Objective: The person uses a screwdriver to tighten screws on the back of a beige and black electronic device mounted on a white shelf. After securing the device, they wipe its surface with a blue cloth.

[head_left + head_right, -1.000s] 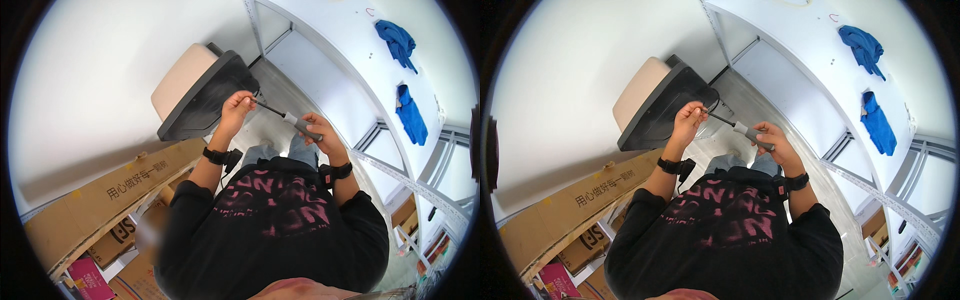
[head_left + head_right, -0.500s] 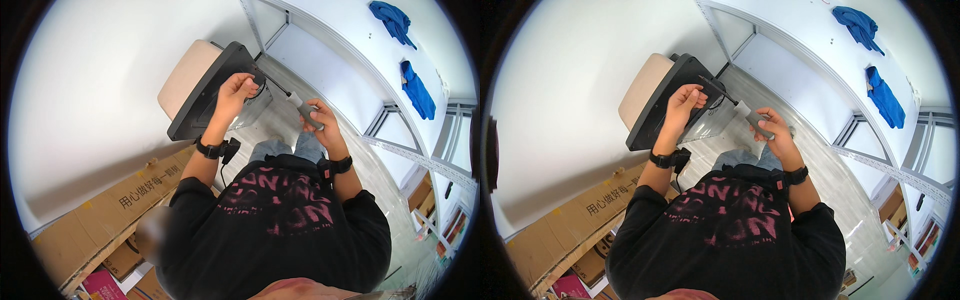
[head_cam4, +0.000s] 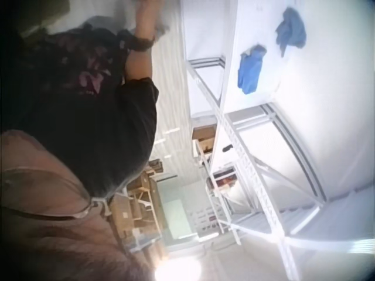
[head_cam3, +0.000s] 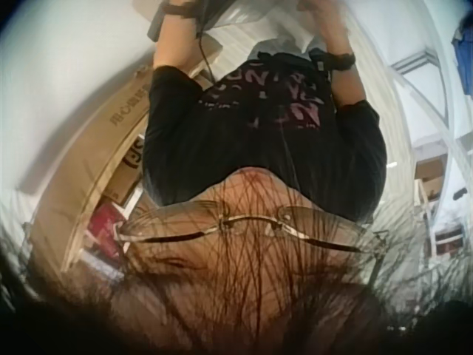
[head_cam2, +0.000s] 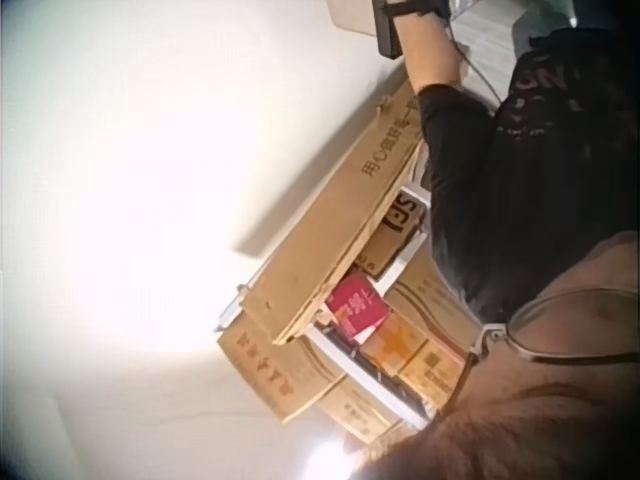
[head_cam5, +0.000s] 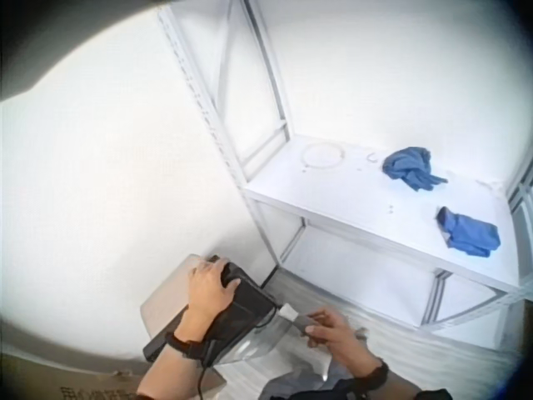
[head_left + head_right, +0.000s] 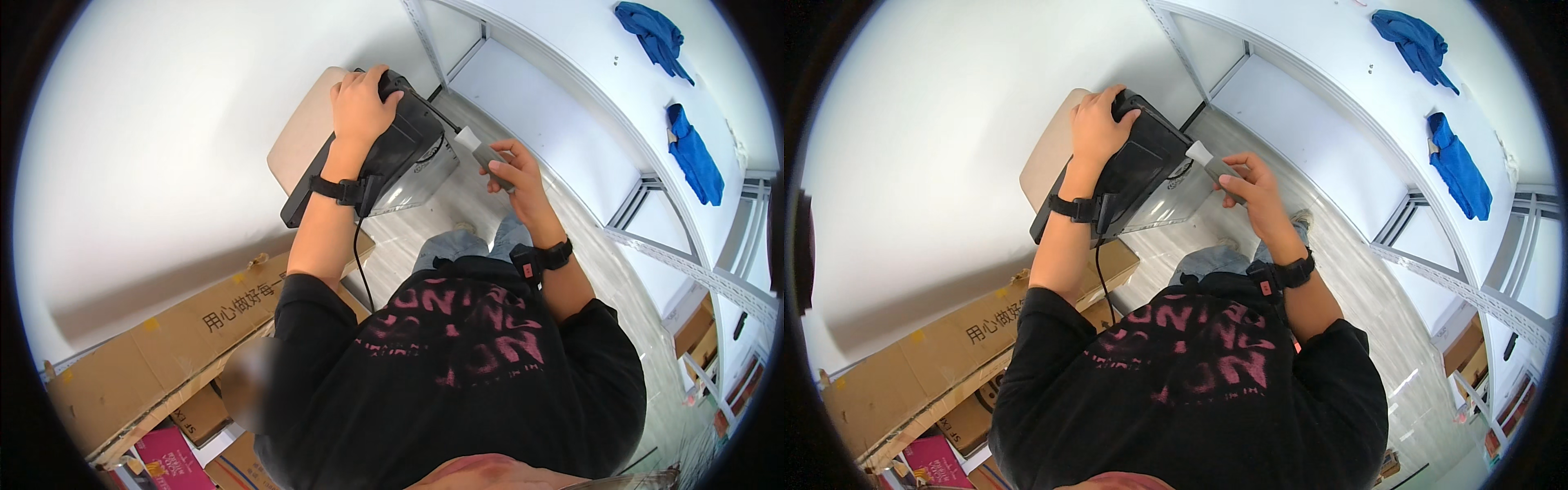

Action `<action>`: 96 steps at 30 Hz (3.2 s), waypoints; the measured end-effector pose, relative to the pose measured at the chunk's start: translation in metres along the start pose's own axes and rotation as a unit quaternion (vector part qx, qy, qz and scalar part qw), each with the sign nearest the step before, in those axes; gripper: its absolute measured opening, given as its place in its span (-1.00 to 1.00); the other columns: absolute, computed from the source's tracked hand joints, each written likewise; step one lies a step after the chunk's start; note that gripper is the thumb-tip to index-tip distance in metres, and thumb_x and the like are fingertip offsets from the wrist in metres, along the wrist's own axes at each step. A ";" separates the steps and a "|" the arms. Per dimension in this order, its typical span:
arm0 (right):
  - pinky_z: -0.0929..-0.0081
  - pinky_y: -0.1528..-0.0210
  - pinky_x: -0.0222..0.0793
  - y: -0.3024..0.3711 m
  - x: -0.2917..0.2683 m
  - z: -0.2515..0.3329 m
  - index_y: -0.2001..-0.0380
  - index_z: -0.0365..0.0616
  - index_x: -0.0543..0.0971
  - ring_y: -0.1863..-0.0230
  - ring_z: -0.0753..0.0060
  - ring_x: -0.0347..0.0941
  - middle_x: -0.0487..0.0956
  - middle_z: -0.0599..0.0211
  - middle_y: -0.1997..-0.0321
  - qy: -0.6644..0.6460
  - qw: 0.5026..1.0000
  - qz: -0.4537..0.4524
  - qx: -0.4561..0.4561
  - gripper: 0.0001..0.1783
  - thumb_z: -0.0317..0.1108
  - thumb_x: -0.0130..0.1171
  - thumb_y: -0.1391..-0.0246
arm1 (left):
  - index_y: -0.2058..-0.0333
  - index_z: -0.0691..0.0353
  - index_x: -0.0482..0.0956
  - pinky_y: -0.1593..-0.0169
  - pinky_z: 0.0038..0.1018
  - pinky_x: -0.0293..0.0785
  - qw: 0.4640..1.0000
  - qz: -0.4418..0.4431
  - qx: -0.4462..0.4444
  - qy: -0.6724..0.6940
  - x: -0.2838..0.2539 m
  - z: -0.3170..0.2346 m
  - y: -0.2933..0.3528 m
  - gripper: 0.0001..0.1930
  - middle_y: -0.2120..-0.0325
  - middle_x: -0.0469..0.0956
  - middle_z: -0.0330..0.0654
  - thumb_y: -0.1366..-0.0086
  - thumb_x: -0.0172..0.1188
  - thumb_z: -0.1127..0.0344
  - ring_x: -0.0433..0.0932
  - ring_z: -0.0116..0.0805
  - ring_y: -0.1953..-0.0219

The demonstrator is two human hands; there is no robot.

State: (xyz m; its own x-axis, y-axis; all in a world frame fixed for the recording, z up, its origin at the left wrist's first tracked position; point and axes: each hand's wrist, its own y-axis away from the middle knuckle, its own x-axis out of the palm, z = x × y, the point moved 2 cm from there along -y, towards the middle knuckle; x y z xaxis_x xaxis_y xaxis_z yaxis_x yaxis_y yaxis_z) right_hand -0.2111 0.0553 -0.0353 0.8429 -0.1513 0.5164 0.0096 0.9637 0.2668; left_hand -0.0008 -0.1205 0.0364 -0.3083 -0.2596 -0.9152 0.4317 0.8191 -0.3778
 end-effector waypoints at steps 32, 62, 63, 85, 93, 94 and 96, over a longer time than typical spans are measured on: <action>0.55 0.23 0.35 0.000 0.025 0.014 -0.02 -0.17 0.41 0.31 0.47 0.41 0.49 0.28 0.25 0.333 0.888 -0.177 -0.262 -0.55 -0.40 0.25 -0.05 | 0.08 0.05 0.54 -0.11 -0.20 0.20 0.999 0.017 -0.036 -0.007 0.002 -0.009 0.001 -0.61 0.26 0.62 -0.20 -0.08 0.33 0.23 0.47 -0.19 0.04; 0.44 0.16 0.31 -0.002 0.043 0.011 -0.21 -0.23 0.12 0.18 0.40 0.29 0.31 0.18 0.18 0.304 0.884 -0.189 -0.301 -0.36 -0.13 0.11 -0.23 | 0.12 0.09 0.53 -0.09 -0.24 0.14 0.999 0.029 -0.041 -0.006 0.004 -0.004 0.002 -0.67 0.28 0.60 -0.25 -0.12 0.28 0.23 0.43 -0.22 0.04; 0.43 0.12 0.31 0.000 0.042 0.018 -0.21 -0.23 0.11 0.14 0.39 0.28 0.31 0.17 0.15 0.330 0.891 -0.197 -0.240 -0.35 -0.16 0.12 -0.22 | 0.12 0.09 0.53 -0.09 -0.24 0.14 0.999 0.028 -0.042 -0.007 0.004 -0.003 0.002 -0.67 0.28 0.60 -0.25 -0.12 0.28 0.23 0.43 -0.22 0.04; 0.52 0.28 0.37 -0.004 0.034 0.015 -0.20 -0.21 0.14 0.32 0.45 0.39 0.38 0.28 0.21 0.334 0.906 -0.202 -0.161 -0.38 -0.44 0.17 -0.14 | 0.09 0.09 0.53 -0.10 -0.22 0.14 0.999 0.028 -0.042 -0.007 0.004 -0.004 0.002 -0.64 0.27 0.60 -0.21 -0.11 0.28 0.22 0.43 -0.21 0.02; 0.46 0.27 0.37 0.000 0.037 0.014 -0.13 -0.17 0.27 0.35 0.46 0.38 0.41 0.29 0.31 0.351 0.865 -0.203 -0.295 -0.47 -0.40 0.19 -0.13 | 0.08 0.07 0.53 -0.11 -0.21 0.18 0.998 0.025 -0.050 -0.005 0.001 -0.008 0.002 -0.62 0.26 0.62 -0.17 -0.09 0.31 0.25 0.46 -0.16 0.02; 0.45 0.27 0.37 0.000 0.038 0.017 -0.12 -0.17 0.29 0.35 0.45 0.38 0.41 0.29 0.32 0.367 0.863 -0.207 -0.278 -0.50 -0.37 0.19 -0.14 | 0.07 0.07 0.53 -0.11 -0.20 0.18 0.998 0.027 -0.050 -0.004 0.001 -0.007 0.001 -0.62 0.26 0.62 -0.17 -0.09 0.31 0.25 0.45 -0.16 0.02; 0.38 0.27 0.37 -0.001 0.037 0.018 -0.06 -0.16 0.36 0.35 0.35 0.42 0.45 0.22 0.33 0.399 0.845 -0.213 -0.286 -0.55 -0.26 0.19 -0.16 | 0.07 0.07 0.53 -0.12 -0.20 0.18 0.998 0.031 -0.048 0.000 0.001 -0.007 0.001 -0.61 0.25 0.61 -0.17 -0.09 0.30 0.25 0.45 -0.16 0.01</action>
State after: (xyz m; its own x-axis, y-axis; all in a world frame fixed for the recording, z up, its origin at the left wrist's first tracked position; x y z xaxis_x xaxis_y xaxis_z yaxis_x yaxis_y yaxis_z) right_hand -0.1898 0.0453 -0.0021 0.7889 -0.5350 -0.3024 0.4699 0.8423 -0.2642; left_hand -0.0067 -0.1167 0.0363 -0.2826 -0.2066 -0.9367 0.3676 0.8786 -0.3047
